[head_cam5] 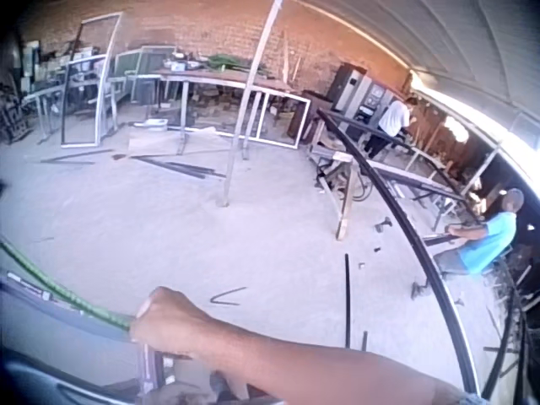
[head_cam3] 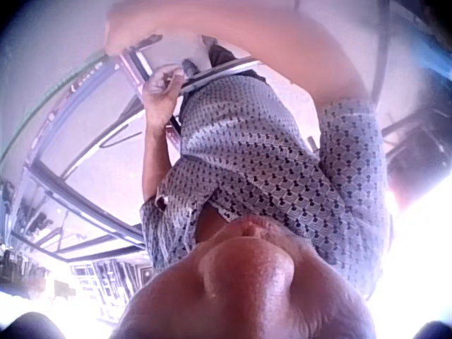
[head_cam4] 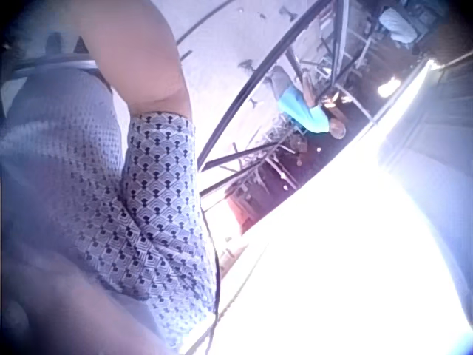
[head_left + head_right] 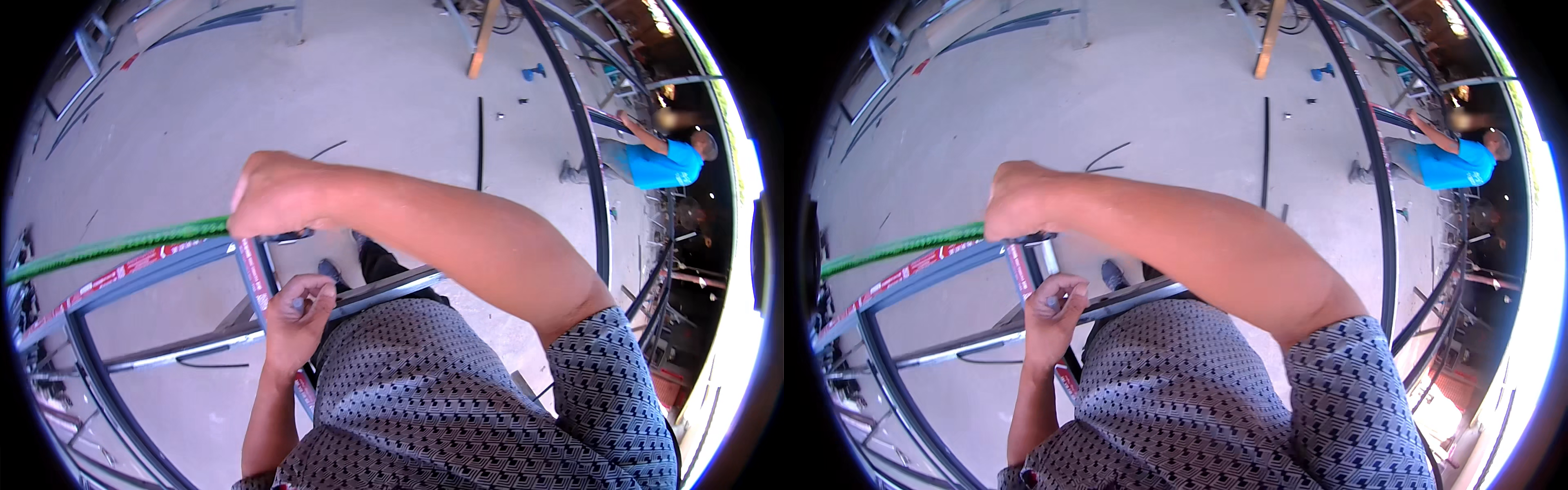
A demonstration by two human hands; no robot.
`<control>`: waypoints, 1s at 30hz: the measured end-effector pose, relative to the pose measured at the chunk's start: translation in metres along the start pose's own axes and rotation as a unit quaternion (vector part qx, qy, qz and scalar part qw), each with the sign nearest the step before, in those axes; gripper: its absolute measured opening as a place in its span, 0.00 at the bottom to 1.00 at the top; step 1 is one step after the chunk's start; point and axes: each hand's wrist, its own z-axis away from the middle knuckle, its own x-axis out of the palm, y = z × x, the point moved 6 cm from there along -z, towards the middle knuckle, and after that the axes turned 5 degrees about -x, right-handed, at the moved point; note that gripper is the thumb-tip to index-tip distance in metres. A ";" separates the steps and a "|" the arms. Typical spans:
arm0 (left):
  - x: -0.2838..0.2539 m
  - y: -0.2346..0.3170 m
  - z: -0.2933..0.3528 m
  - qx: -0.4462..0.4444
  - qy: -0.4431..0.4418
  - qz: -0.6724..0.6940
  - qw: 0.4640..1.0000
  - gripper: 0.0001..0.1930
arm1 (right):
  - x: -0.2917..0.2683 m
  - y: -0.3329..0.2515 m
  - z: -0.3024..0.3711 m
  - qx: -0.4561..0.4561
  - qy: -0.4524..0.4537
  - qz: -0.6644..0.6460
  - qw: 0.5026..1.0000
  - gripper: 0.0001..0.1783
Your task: The person measures the dimensions of a large window frame using a tape measure and records the measurements on a piece of cardboard with a marker. They measure multiple sides of the frame and write down the numbers sequentially.
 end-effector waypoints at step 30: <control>-0.222 -0.047 0.001 0.040 0.395 0.374 0.838 0.19 | 0.037 0.102 0.036 -0.204 0.213 0.303 0.906 0.09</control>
